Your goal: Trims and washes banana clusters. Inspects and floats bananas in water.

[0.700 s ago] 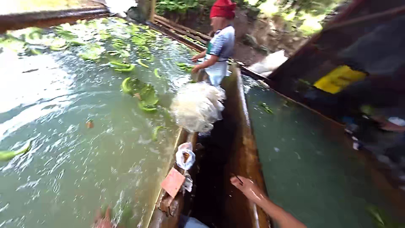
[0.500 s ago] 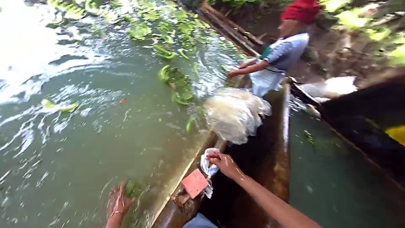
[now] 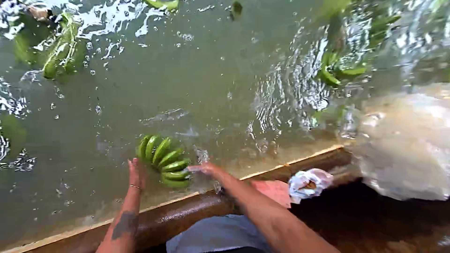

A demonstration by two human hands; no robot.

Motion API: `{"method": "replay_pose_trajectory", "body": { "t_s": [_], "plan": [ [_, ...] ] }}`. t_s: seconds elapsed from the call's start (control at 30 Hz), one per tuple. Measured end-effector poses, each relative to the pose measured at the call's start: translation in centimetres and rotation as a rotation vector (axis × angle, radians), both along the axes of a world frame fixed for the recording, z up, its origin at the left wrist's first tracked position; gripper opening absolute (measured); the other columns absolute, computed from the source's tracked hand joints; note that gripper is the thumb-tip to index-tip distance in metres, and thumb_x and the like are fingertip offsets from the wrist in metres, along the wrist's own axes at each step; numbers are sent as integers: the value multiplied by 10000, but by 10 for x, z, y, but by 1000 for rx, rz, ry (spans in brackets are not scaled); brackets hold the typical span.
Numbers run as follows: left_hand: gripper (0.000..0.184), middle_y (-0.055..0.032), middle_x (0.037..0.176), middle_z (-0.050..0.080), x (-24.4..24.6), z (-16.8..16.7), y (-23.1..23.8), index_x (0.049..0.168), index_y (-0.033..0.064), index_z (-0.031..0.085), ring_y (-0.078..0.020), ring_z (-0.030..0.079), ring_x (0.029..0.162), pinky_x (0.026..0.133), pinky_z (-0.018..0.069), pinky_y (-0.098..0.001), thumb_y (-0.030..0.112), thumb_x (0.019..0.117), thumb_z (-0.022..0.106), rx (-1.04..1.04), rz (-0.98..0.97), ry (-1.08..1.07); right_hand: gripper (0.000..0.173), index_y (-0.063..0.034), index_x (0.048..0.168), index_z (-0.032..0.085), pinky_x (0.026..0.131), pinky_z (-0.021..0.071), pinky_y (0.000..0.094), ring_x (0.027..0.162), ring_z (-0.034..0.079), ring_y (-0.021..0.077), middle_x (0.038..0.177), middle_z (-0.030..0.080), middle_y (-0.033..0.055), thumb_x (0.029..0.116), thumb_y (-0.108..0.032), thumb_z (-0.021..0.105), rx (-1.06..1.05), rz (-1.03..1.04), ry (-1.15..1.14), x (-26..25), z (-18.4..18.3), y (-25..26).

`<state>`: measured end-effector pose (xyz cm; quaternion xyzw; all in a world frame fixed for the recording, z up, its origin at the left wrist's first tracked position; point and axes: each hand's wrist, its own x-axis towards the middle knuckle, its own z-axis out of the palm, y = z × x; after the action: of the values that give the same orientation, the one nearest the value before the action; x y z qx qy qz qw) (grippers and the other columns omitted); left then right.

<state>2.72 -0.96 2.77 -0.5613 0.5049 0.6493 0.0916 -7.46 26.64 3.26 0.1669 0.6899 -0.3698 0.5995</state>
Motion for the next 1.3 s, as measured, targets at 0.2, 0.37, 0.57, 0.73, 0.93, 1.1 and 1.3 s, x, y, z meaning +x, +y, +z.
{"method": "replay_pose_trajectory", "body": {
  "t_s": [0.2,0.37,0.57,0.73,0.93,1.1,1.3],
  "plan": [
    [707,-141,1432,542,6,-25,50,1510,72,402,-208,552,1258,1032,479,-446,549,1091,91,61,136,-42,271,56,1184,639,798,540,386,838,641,233,952,655,169,1055,-167,554,73,124,182,-21,33,4],
    [741,-154,1468,525,13,-31,43,1537,92,375,-249,539,1301,1047,478,-483,561,1078,30,145,54,-107,82,-181,1039,628,430,380,161,453,390,-22,602,470,-127,1049,-223,559,-86,-365,486,-156,172,131],
    [544,-130,1226,649,7,-3,83,1405,70,499,-229,639,1080,894,549,-471,479,1104,303,230,350,25,440,-66,1354,602,656,483,327,710,565,110,1087,702,87,1071,-394,531,142,87,213,-111,113,108],
    [499,-241,1418,496,-24,13,107,1539,37,299,-327,561,1185,937,500,-505,290,1120,392,49,398,-97,498,37,1329,577,767,555,433,826,646,277,1044,641,224,1108,-391,450,228,-16,98,-7,1,8],
    [489,-255,1446,483,-34,2,75,1496,-21,349,-337,541,1262,1011,483,-513,306,1133,339,90,297,-71,326,94,1123,620,673,517,361,697,585,198,839,617,142,1108,-179,441,142,-370,405,-37,28,-4],
    [474,-168,1177,648,-29,9,85,1358,1,494,-244,644,1036,890,550,-452,342,1133,254,298,433,140,207,-34,1013,531,500,488,232,525,496,42,693,509,-26,1109,-188,430,-85,-1007,640,-122,133,20],
    [527,-84,1032,677,-4,13,23,1287,58,525,-169,655,917,802,572,-399,339,1119,112,331,117,199,354,-188,902,604,550,533,181,564,588,8,674,627,-85,1119,-297,347,-349,-1141,1187,-190,257,227]
  ]
}}
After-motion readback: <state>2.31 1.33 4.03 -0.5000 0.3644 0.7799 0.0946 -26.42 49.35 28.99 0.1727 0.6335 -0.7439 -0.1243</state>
